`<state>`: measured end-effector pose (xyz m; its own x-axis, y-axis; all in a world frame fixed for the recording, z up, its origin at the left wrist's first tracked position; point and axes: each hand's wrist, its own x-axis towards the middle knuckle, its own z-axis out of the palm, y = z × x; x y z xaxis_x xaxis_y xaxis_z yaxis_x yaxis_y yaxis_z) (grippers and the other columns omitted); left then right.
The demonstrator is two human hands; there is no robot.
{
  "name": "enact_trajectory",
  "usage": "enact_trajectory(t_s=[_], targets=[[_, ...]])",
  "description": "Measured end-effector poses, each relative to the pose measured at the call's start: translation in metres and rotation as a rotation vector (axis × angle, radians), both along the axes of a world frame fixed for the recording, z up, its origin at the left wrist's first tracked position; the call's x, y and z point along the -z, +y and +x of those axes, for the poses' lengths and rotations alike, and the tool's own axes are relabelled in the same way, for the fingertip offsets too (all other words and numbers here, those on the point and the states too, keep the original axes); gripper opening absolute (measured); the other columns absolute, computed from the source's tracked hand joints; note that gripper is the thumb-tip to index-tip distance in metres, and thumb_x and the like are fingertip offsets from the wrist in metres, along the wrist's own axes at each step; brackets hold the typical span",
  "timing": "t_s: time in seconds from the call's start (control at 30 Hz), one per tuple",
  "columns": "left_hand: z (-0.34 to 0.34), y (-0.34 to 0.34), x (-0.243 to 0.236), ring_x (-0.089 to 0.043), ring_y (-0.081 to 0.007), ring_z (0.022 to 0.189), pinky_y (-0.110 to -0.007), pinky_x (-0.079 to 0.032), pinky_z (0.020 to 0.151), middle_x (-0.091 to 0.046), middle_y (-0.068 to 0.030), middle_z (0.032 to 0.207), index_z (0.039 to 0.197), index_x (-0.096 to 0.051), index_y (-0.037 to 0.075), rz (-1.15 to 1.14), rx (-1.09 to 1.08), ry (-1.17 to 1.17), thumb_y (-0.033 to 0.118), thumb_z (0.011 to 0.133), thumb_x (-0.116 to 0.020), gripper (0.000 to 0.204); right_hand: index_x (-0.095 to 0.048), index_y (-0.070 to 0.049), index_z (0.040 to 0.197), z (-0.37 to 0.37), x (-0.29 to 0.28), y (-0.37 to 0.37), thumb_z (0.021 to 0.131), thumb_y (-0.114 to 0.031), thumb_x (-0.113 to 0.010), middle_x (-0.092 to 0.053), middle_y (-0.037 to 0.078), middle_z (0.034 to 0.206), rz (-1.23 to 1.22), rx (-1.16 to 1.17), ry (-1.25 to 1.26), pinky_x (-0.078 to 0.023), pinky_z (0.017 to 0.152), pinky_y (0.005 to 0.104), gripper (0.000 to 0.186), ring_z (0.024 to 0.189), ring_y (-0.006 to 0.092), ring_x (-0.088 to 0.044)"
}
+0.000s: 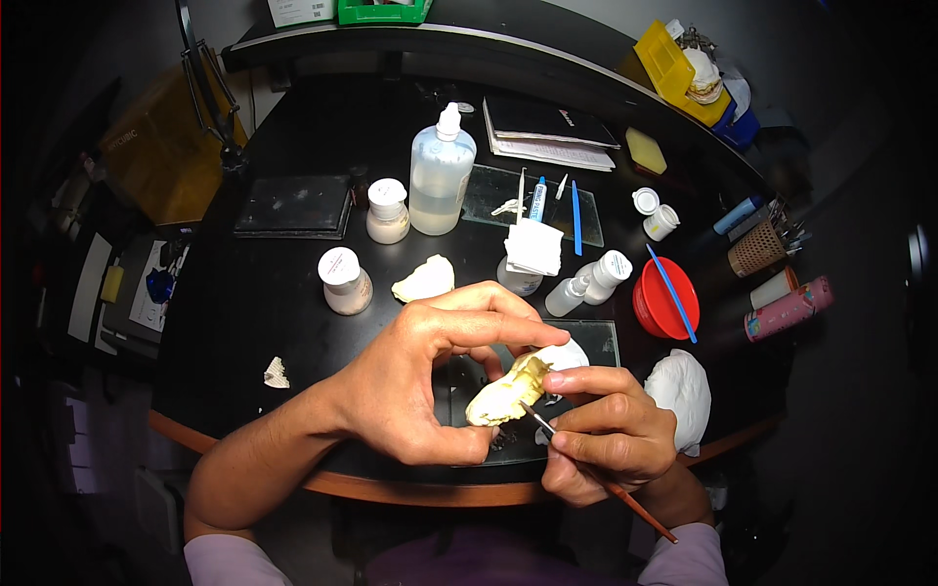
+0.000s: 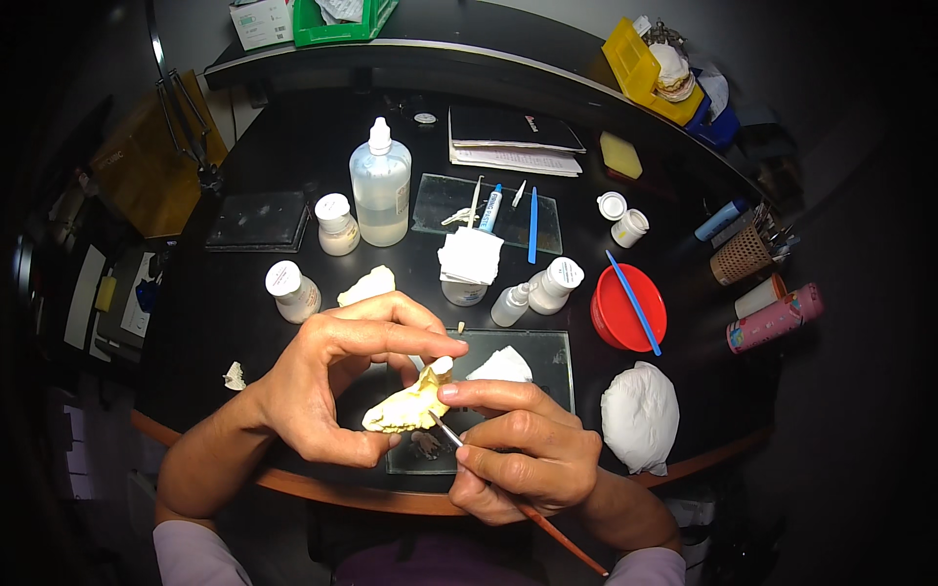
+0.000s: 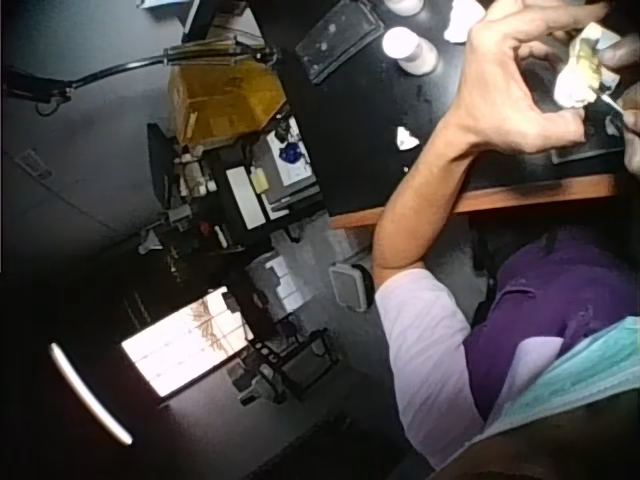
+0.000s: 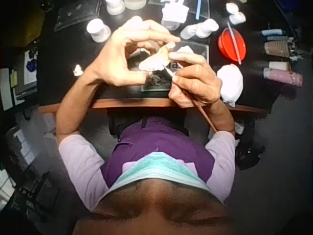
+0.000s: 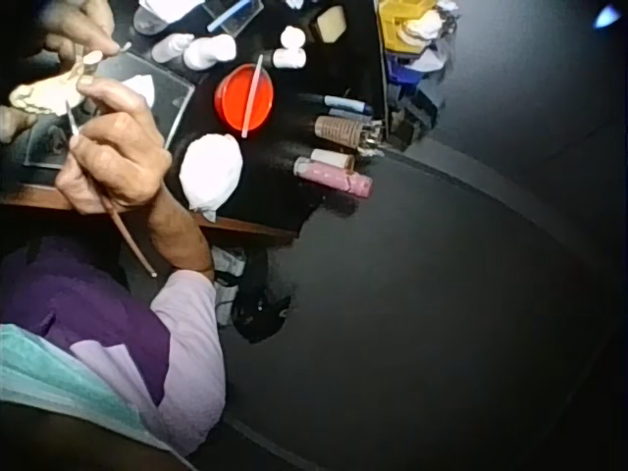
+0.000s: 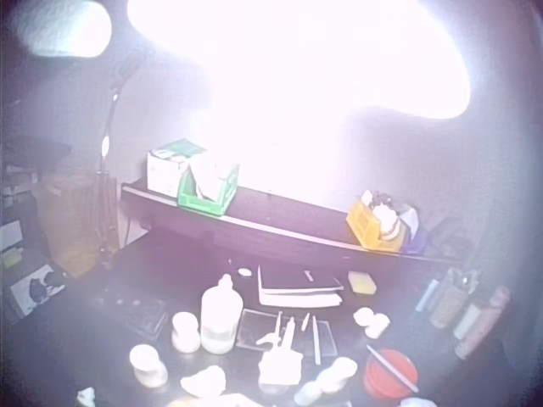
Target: The person applies paste onto a dental cast using a brush, fits two dental cast sections together by hand, and applies more paste onto the cast with the brush.
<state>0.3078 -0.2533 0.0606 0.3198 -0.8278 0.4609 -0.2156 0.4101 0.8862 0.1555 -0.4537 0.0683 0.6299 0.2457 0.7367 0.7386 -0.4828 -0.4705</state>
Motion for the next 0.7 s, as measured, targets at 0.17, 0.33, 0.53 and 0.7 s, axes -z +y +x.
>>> enact_trajectory(t_s=[0.17,0.33,0.53,0.7], targets=[[0.0004,0.0003,-0.0001,-0.062,-0.0192,0.112,-0.032,-0.052,0.089,-0.061,-0.0172,0.127,0.136,-0.068,-0.006,0.001,0.005,0.016,0.001,0.060,-0.076,0.076,-0.071,0.001,0.089,0.0002,-0.0019,0.0004,0.081,0.001,-0.083,-0.070,0.010,0.086,-0.014,0.005,0.011,-0.064,0.089,0.0470,0.014,0.111,0.0410,-0.073],[-0.0003,0.0004,0.0004,-0.062,-0.0189,0.111,-0.031,-0.052,0.089,-0.061,-0.0171,0.128,0.136,-0.068,-0.006,0.001,0.005,0.019,0.001,0.060,-0.076,0.076,-0.071,0.002,0.090,-0.0003,0.0002,0.0009,0.081,0.000,-0.083,-0.070,0.010,0.086,-0.010,-0.002,0.006,-0.064,0.089,0.0477,0.015,0.111,0.0413,-0.073],[-0.0005,0.0002,-0.0003,-0.062,-0.0186,0.110,-0.031,-0.052,0.088,-0.061,-0.0169,0.127,0.136,-0.068,-0.005,0.003,-0.002,0.014,0.001,0.060,-0.076,0.076,-0.072,0.002,0.090,-0.0002,-0.0001,0.0014,0.082,-0.001,-0.083,-0.070,0.011,0.086,-0.003,0.001,0.007,-0.064,0.090,0.0476,0.015,0.111,0.0416,-0.073],[-0.0011,0.0001,-0.0017,-0.062,-0.0184,0.110,-0.031,-0.051,0.088,-0.061,-0.0169,0.127,0.136,-0.068,-0.005,0.007,-0.002,0.009,0.001,0.060,-0.075,0.076,-0.071,0.002,0.090,-0.0014,-0.0006,0.0003,0.082,0.000,-0.083,-0.070,0.011,0.087,-0.014,0.002,0.003,-0.064,0.089,0.0470,0.014,0.112,0.0414,-0.073]])
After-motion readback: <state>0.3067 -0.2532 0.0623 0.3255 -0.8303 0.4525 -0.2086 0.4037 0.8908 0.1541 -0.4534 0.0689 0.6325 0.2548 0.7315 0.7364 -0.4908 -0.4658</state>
